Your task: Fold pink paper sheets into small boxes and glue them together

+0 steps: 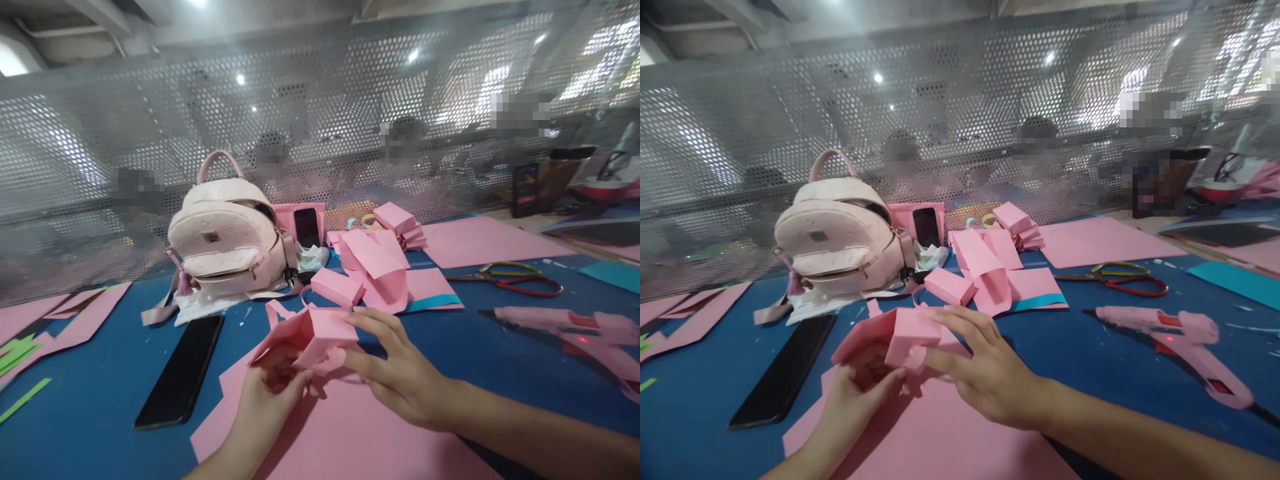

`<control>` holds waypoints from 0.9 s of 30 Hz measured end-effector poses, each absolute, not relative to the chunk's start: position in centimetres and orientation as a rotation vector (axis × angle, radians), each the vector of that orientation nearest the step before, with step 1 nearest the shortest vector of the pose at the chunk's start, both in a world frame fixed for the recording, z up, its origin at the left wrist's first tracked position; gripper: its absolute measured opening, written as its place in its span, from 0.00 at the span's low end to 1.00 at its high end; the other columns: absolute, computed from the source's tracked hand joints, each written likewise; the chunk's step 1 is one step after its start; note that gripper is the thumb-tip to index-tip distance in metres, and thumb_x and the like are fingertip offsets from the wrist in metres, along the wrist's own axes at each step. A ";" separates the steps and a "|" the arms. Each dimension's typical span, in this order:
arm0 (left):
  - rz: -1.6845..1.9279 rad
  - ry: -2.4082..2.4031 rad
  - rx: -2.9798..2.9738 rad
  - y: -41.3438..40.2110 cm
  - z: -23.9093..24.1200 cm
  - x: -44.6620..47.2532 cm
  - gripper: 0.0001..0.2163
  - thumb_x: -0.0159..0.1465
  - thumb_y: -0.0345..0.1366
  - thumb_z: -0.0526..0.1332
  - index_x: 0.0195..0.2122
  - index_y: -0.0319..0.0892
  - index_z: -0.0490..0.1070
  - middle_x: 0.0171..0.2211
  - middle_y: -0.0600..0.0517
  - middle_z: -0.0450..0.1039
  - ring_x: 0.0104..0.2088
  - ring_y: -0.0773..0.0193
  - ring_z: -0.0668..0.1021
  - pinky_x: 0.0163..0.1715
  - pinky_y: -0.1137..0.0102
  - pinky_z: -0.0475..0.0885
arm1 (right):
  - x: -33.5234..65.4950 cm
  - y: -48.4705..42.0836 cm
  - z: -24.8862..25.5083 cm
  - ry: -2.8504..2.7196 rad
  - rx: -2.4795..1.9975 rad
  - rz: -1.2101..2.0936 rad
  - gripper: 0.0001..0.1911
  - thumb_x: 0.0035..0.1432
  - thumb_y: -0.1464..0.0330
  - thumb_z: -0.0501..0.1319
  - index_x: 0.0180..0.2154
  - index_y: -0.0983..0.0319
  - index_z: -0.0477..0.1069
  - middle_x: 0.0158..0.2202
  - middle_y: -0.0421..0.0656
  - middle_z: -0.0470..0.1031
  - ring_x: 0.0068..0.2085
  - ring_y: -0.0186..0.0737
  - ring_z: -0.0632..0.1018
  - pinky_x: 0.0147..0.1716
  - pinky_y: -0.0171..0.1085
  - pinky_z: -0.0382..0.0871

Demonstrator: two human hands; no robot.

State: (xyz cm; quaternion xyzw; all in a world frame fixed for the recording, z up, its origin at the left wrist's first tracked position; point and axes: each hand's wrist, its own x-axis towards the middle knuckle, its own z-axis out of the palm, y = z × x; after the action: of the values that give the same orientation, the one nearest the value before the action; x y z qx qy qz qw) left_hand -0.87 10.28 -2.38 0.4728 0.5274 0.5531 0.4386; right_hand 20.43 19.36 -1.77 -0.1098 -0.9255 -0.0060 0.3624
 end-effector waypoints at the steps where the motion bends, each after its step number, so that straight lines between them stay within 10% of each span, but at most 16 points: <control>1: 1.362 1.314 1.195 10.3 -2.3 -0.9 0.09 0.59 0.39 0.68 0.33 0.38 0.77 0.26 0.48 0.80 0.25 0.59 0.81 0.28 0.70 0.76 | 20.4 19.4 -1.8 -2.388 -0.309 0.027 0.27 0.58 0.81 0.51 0.56 0.56 0.66 0.65 0.47 0.53 0.66 0.48 0.55 0.62 0.48 0.58; 11: 1.246 1.512 1.322 10.2 -2.9 -1.1 0.09 0.61 0.40 0.65 0.35 0.39 0.77 0.21 0.53 0.75 0.16 0.67 0.74 0.17 0.76 0.69 | 20.5 20.6 -3.4 -2.091 -0.426 0.626 0.06 0.66 0.70 0.57 0.45 0.56 0.64 0.54 0.46 0.70 0.56 0.43 0.71 0.55 0.42 0.66; 18: 1.200 1.738 1.768 9.5 -4.3 -1.7 0.07 0.61 0.36 0.62 0.32 0.40 0.79 0.19 0.55 0.74 0.18 0.68 0.73 0.20 0.78 0.67 | 20.3 20.8 -3.3 -2.035 -0.459 0.756 0.23 0.64 0.57 0.62 0.57 0.55 0.62 0.52 0.45 0.70 0.54 0.42 0.72 0.56 0.38 0.66; 27: 1.221 1.745 1.938 9.3 -4.1 -1.6 0.09 0.60 0.33 0.61 0.35 0.43 0.82 0.17 0.56 0.75 0.15 0.69 0.72 0.19 0.78 0.69 | 20.3 20.8 -2.7 -2.087 -0.501 0.834 0.18 0.67 0.60 0.59 0.56 0.55 0.65 0.54 0.45 0.73 0.54 0.42 0.74 0.54 0.38 0.69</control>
State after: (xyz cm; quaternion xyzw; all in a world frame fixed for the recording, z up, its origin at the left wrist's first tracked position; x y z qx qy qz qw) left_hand -1.62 9.30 -4.13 0.6673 0.6008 0.4204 0.1304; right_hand 20.33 20.75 -2.69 -0.1987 -0.8278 0.3307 0.4073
